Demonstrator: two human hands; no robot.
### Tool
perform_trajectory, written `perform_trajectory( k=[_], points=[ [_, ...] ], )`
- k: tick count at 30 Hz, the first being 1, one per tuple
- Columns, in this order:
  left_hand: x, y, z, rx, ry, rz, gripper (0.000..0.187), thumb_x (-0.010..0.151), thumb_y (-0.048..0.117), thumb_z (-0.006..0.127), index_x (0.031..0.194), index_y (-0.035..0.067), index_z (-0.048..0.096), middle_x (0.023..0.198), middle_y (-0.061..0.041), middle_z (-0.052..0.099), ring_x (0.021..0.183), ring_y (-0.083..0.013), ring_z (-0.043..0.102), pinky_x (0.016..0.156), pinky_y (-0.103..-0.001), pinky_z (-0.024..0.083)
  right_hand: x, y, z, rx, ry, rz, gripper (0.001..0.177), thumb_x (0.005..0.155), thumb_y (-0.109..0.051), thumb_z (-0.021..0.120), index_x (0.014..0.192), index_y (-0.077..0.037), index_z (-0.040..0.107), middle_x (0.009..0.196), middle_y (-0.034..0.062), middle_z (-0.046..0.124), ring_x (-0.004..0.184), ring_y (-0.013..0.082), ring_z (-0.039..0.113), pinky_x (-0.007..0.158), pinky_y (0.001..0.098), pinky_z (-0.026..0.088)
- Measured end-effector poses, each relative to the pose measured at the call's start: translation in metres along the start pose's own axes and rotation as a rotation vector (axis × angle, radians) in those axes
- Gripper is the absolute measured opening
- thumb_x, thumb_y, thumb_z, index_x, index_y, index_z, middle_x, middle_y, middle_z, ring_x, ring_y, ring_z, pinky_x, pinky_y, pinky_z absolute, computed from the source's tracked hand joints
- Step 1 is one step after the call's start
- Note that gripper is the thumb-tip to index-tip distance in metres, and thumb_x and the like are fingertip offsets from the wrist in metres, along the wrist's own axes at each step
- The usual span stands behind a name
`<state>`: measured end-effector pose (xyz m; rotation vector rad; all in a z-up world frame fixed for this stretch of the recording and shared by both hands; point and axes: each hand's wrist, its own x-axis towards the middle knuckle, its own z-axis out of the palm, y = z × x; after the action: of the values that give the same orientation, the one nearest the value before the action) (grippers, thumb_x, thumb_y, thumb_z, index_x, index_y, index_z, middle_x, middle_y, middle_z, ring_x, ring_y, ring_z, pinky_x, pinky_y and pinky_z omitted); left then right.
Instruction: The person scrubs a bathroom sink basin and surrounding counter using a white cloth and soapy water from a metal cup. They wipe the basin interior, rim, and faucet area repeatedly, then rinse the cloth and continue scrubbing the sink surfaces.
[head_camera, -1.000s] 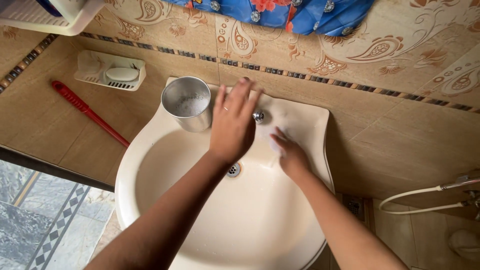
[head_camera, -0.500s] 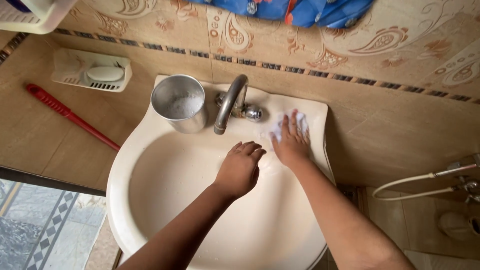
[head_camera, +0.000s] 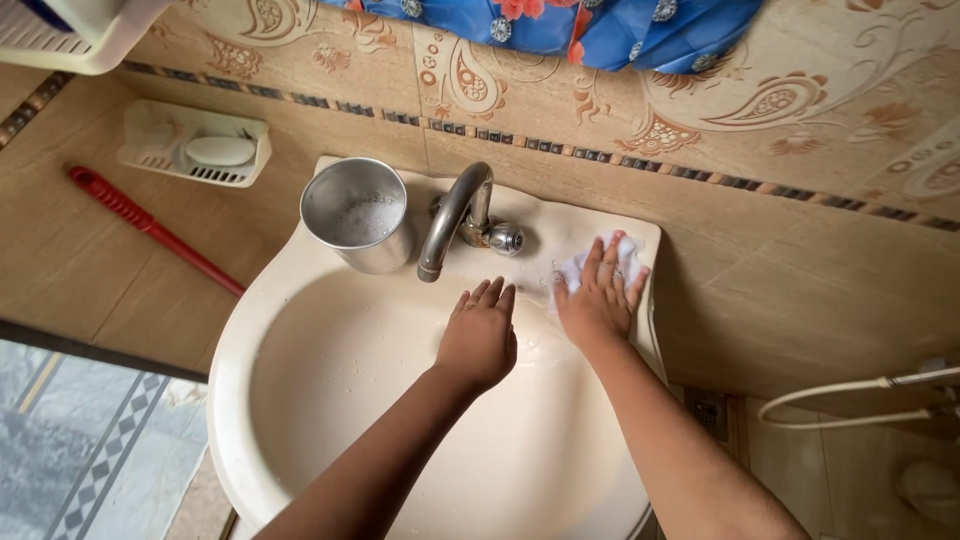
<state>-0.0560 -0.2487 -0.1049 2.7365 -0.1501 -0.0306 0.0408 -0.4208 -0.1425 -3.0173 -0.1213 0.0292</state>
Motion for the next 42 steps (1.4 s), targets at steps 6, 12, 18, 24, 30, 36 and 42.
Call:
perform_trajectory(
  k=[6, 12, 18, 24, 30, 36, 42],
  points=[
    [0.019, 0.033, 0.025, 0.075, -0.037, -0.165, 0.066, 0.089, 0.006, 0.048, 0.153, -0.004, 0.034, 0.162, -0.021, 0.031, 0.151, -0.0352, 0.029, 0.122, -0.049, 0.022, -0.003, 0.037, 0.0, 0.184, 0.007, -0.513, 0.091, 0.088, -0.035, 0.065, 0.161, -0.008, 0.018, 0.167, 0.011, 0.019, 0.153, 0.0285, 0.028, 0.125, 0.0485, 0.011],
    [0.032, 0.062, 0.045, 0.145, -0.194, -0.33, 0.073, 0.092, 0.012, 0.047, 0.159, 0.0, 0.02, 0.169, -0.017, 0.013, 0.156, -0.033, 0.016, 0.124, -0.05, 0.016, -0.013, 0.082, -0.025, 0.144, 0.051, -0.516, 0.047, 0.087, -0.015, 0.069, 0.131, -0.019, 0.054, 0.167, 0.0056, 0.03, 0.157, 0.0255, 0.023, 0.127, 0.0526, 0.009],
    [0.042, 0.069, 0.053, 0.155, -0.181, -0.407, 0.075, 0.092, 0.013, 0.046, 0.16, 0.001, 0.016, 0.17, -0.016, 0.009, 0.157, -0.0315, 0.012, 0.124, -0.048, 0.015, 0.01, 0.085, -0.02, 0.078, 0.055, -0.516, 0.067, 0.092, -0.022, 0.058, 0.153, -0.005, 0.035, 0.17, 0.0186, 0.009, 0.157, 0.0334, 0.01, 0.125, 0.0501, 0.007],
    [0.06, 0.061, 0.052, 0.18, -0.2, -0.46, 0.075, 0.093, 0.013, 0.043, 0.161, 0.0, 0.014, 0.17, -0.019, 0.005, 0.157, -0.0341, 0.009, 0.125, -0.048, 0.014, 0.034, 0.029, -0.029, -0.052, -0.089, -0.664, 0.073, 0.102, -0.04, 0.038, 0.163, -0.008, 0.014, 0.172, 0.0126, -0.013, 0.154, 0.0298, -0.01, 0.121, 0.051, -0.003],
    [0.066, 0.054, 0.043, 0.214, -0.304, -0.506, 0.085, 0.09, 0.007, 0.048, 0.161, 0.0, 0.003, 0.171, -0.021, -0.005, 0.158, -0.0345, 0.006, 0.125, -0.046, 0.016, 0.046, 0.036, -0.032, -0.128, -0.104, -0.831, 0.064, 0.105, -0.041, 0.036, 0.161, -0.018, 0.016, 0.17, -0.0005, -0.005, 0.157, 0.0227, -0.003, 0.126, 0.0498, -0.001],
    [0.074, 0.061, 0.041, 0.264, -0.348, -0.493, 0.091, 0.091, 0.011, 0.057, 0.161, -0.004, 0.0, 0.168, -0.031, -0.005, 0.156, -0.0436, 0.008, 0.124, -0.047, 0.018, 0.028, 0.083, -0.015, 0.006, 0.162, -0.574, 0.07, 0.096, -0.037, 0.046, 0.16, -0.02, 0.023, 0.171, 0.0051, 0.008, 0.155, 0.0319, 0.009, 0.121, 0.0503, 0.006],
    [0.083, 0.061, 0.037, 0.343, -0.382, -0.48, 0.094, 0.089, 0.014, 0.065, 0.161, -0.003, 0.007, 0.168, -0.032, 0.004, 0.153, -0.0474, 0.016, 0.122, -0.049, 0.025, 0.063, 0.058, -0.014, -0.07, 0.138, -0.741, 0.069, 0.1, -0.036, 0.041, 0.164, -0.02, 0.02, 0.171, 0.0074, 0.012, 0.155, 0.0294, 0.014, 0.124, 0.05, 0.009]
  ],
)
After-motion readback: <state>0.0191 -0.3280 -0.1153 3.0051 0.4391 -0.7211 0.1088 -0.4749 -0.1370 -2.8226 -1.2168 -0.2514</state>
